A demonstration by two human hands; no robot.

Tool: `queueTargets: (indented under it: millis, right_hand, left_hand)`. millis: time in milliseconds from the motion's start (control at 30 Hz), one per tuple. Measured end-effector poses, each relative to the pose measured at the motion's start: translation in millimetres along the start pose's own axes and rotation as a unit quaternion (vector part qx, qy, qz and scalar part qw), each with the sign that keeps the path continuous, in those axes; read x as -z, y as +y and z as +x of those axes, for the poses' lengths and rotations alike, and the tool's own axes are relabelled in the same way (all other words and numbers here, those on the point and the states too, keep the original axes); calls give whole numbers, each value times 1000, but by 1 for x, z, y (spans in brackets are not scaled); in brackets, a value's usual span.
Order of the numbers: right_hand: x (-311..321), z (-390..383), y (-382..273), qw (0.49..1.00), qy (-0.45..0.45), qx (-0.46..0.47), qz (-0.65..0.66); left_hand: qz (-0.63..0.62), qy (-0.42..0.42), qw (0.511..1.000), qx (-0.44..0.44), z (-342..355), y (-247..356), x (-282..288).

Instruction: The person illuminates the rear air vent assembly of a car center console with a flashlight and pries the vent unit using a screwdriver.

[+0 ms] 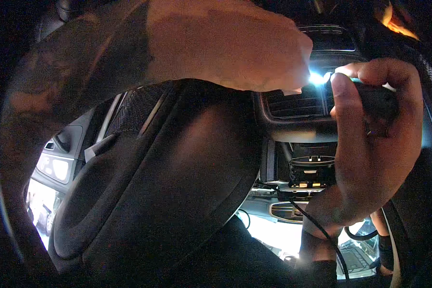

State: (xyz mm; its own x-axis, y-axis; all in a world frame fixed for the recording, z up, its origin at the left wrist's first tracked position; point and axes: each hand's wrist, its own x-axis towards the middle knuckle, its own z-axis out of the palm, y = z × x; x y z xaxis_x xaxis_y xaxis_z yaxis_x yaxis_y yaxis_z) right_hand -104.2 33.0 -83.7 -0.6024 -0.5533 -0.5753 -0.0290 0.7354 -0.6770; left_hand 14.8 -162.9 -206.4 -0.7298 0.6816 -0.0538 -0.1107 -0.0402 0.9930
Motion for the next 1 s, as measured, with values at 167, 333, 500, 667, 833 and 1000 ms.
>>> queueTargets:
  millis: [167,333,500,667,833,1000]
  right_hand:
    - [-12,-24,-7,988,33,59,-138]
    - [-28,-46,-4,984,40,105,-141]
    - [-35,-51,-7,990,40,72,-111]
    - [-27,-68,10,982,66,51,-170]
    - [-46,-63,1,979,78,139,-130]
    - [-50,-62,1,969,109,176,-138]
  left_hand:
    - [-114,29,993,12,1,1,1]
    - [67,7,996,53,2,8,14]
    - [343,16,930,-134,6,7,23]
    - [226,65,965,-114,27,-12,10]
    - [226,23,972,-59,13,15,20]
    - [219,-9,975,-21,19,26,26]
